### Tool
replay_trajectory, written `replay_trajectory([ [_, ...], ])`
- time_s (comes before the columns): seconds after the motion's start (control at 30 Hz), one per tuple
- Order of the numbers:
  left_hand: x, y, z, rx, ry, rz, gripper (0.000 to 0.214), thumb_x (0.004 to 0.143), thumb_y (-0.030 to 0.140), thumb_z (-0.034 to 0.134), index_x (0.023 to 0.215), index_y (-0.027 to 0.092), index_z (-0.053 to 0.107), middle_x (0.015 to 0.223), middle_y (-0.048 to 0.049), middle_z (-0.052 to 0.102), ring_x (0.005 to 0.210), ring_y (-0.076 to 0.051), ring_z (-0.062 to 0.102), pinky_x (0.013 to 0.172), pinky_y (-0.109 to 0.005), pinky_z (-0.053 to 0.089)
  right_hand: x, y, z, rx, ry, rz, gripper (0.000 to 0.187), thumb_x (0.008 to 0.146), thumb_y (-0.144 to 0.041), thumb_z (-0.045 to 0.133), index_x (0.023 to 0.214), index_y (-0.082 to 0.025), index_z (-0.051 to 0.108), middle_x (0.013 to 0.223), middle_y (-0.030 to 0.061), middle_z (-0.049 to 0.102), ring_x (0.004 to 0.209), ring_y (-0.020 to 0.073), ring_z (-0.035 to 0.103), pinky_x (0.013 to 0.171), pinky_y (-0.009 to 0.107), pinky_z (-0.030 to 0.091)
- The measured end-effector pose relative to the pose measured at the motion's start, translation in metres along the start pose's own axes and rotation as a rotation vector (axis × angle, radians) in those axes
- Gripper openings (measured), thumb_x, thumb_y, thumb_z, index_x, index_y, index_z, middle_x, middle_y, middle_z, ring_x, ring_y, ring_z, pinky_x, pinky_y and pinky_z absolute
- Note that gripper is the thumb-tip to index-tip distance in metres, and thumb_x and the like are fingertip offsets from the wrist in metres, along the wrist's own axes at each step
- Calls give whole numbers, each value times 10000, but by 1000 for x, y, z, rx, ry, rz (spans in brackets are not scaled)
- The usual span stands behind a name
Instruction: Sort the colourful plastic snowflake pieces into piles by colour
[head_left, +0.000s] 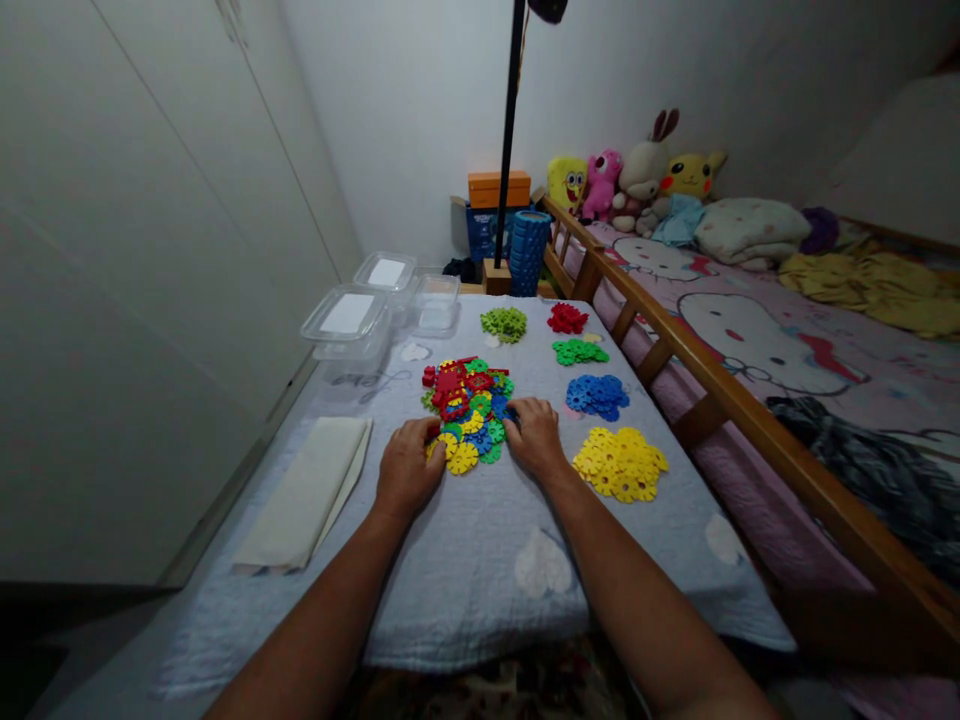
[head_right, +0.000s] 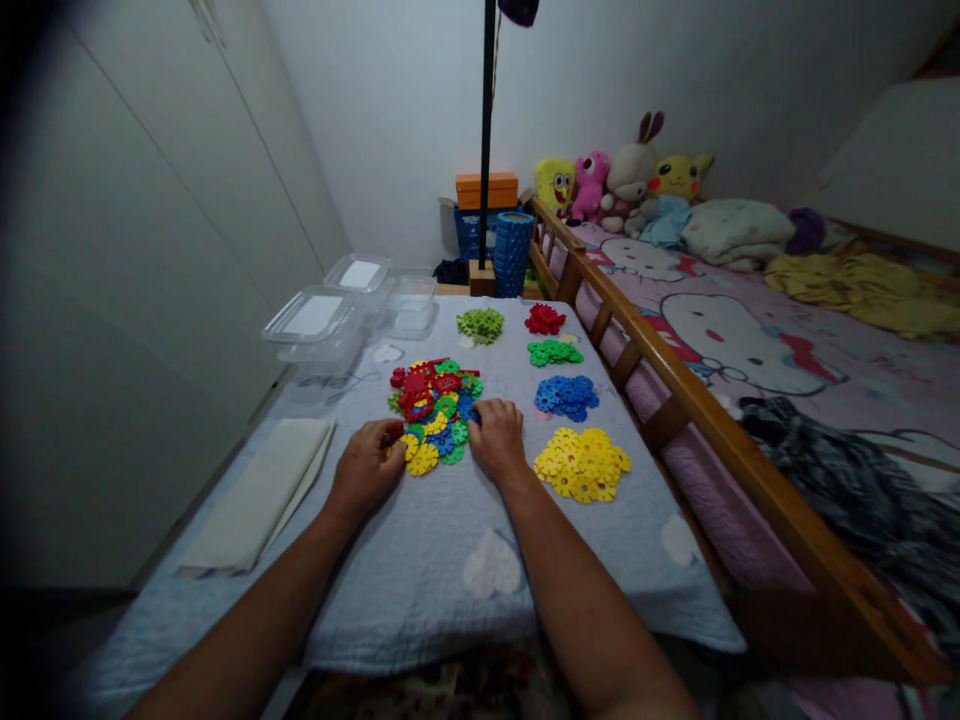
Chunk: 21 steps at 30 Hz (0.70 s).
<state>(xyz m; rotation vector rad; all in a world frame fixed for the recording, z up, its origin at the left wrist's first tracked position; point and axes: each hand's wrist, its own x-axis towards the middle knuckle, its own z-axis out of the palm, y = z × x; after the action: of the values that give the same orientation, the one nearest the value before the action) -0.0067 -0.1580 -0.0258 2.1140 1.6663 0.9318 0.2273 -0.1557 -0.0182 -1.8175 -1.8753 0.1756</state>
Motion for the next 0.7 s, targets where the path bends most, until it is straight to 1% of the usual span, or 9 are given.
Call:
replay_trajectory([
  [0.13,0,3,-1,-7,0,-14,311,830,274,557,1115,203,660,1051,-86,697,987,-259,647,928,-413,504,1,2,2,6,16,17,370,934,-267,632,1298,-200,643,1234,115,677,1172,282,528,999,385,380],
  [0.23,0,3,-1,-16,4,-21,310,827,275,561,1112,206,662,1051,-85,699,992,-258,649,932,-412,507,2,4,3,34,36,25,391,906,-256,648,1294,-205,641,1213,114,673,1161,289,529,994,390,391],
  [0.37,0,1,-1,-28,0,-14,322,832,281,558,1128,205,657,1057,-85,698,993,-257,649,916,-409,513,3,5,2,122,76,33,300,869,-214,644,1168,-213,667,1153,96,688,1103,274,553,968,387,410],
  [0.53,1,2,-2,-12,-1,-13,322,828,290,552,1116,203,666,1047,-90,697,987,-265,648,917,-422,513,3,4,-3,245,143,45,160,860,-183,573,976,-219,677,965,70,711,971,246,597,909,374,435],
  [0.63,1,2,-3,-15,-11,-17,330,829,299,549,1121,200,666,1051,-94,696,994,-270,647,927,-431,513,6,9,-16,315,234,39,130,859,-226,559,907,-216,680,926,69,721,932,240,619,900,378,448],
  [0.7,1,2,-3,-24,-18,-21,332,832,306,549,1126,200,661,1059,-94,697,1000,-267,649,929,-427,516,11,22,-33,353,313,70,139,849,-271,563,881,-209,684,907,71,730,907,239,632,892,381,464],
])
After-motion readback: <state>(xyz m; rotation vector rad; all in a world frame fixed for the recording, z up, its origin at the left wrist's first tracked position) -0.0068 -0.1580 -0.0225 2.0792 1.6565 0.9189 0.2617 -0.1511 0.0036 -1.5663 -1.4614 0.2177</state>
